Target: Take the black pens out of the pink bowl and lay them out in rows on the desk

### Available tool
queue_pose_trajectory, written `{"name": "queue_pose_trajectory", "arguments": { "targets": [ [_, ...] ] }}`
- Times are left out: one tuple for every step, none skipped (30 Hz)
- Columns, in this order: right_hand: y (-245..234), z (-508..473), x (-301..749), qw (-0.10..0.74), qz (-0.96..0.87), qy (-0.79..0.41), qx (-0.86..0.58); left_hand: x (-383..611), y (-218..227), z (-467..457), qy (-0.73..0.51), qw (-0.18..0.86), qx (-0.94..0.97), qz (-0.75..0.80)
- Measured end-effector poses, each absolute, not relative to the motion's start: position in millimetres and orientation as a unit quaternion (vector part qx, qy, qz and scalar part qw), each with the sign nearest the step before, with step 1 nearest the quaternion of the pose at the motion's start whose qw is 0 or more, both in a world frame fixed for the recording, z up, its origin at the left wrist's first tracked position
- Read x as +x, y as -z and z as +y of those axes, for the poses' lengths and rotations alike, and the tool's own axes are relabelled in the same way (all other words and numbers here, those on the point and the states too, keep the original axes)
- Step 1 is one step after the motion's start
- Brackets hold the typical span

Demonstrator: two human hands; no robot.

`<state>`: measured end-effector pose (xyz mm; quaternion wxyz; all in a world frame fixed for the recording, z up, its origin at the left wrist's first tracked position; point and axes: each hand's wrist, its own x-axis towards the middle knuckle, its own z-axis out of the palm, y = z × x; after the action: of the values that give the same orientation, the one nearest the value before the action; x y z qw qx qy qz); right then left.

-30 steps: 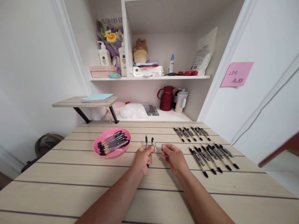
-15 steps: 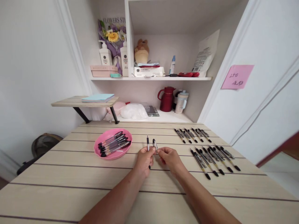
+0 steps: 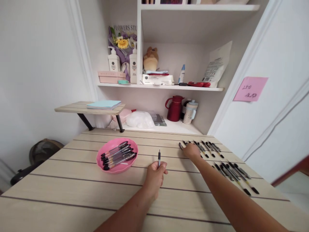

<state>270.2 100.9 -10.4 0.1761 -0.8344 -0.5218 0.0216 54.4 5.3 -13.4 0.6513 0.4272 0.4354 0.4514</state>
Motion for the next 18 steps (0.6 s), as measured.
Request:
{"name": "queue_pose_trajectory", "arguments": {
  "targets": [
    [13, 104, 269, 0.173, -0.518, -0.018, -0.838, 55, 14, 6, -0.449, 0.652, 0.428, 0.435],
    [15, 106, 269, 0.172, -0.513, -0.018, -0.841, 55, 15, 7, -0.447, 0.653, 0.429, 0.435],
    [17, 109, 269, 0.172, -0.508, -0.018, -0.844, 55, 16, 8, -0.445, 0.654, 0.43, 0.435],
    [18, 111, 269, 0.171, -0.506, -0.017, -0.845, 55, 16, 8, -0.443, 0.655, 0.431, 0.435],
    [18, 112, 270, 0.171, -0.505, -0.017, -0.846, 55, 17, 9, -0.441, 0.656, 0.431, 0.435],
    [19, 113, 272, 0.171, -0.504, -0.017, -0.846, 54, 17, 9, -0.439, 0.657, 0.432, 0.435],
    [18, 114, 274, 0.171, -0.504, -0.018, -0.847, 54, 18, 10, -0.437, 0.658, 0.431, 0.435],
    [17, 113, 276, 0.171, -0.504, -0.019, -0.847, 54, 18, 10, -0.435, 0.659, 0.431, 0.436],
    [16, 112, 280, 0.171, -0.505, -0.02, -0.846, 54, 18, 10, -0.433, 0.66, 0.43, 0.438],
    [15, 109, 283, 0.172, -0.506, -0.022, -0.845, 54, 18, 10, -0.432, 0.659, 0.43, 0.44],
    [13, 106, 287, 0.174, -0.509, -0.025, -0.843, 54, 18, 10, -0.432, 0.658, 0.431, 0.44],
    [12, 102, 291, 0.175, -0.513, -0.03, -0.84, 54, 17, 9, -0.433, 0.657, 0.432, 0.44],
    [10, 98, 295, 0.177, -0.517, -0.037, -0.837, 54, 17, 9, -0.434, 0.656, 0.434, 0.439],
    [9, 93, 298, 0.179, -0.521, -0.044, -0.833, 55, 17, 9, -0.434, 0.656, 0.434, 0.439],
    [8, 89, 301, 0.181, -0.524, -0.052, -0.831, 55, 16, 8, -0.434, 0.656, 0.434, 0.438],
    [8, 85, 302, 0.182, -0.526, -0.059, -0.829, 54, 15, 8, -0.434, 0.657, 0.434, 0.438],
    [8, 81, 302, 0.182, -0.527, -0.065, -0.827, 54, 15, 8, -0.433, 0.658, 0.434, 0.438],
    [9, 79, 301, 0.182, -0.528, -0.068, -0.827, 54, 14, 7, -0.432, 0.658, 0.433, 0.438]
  ]
}}
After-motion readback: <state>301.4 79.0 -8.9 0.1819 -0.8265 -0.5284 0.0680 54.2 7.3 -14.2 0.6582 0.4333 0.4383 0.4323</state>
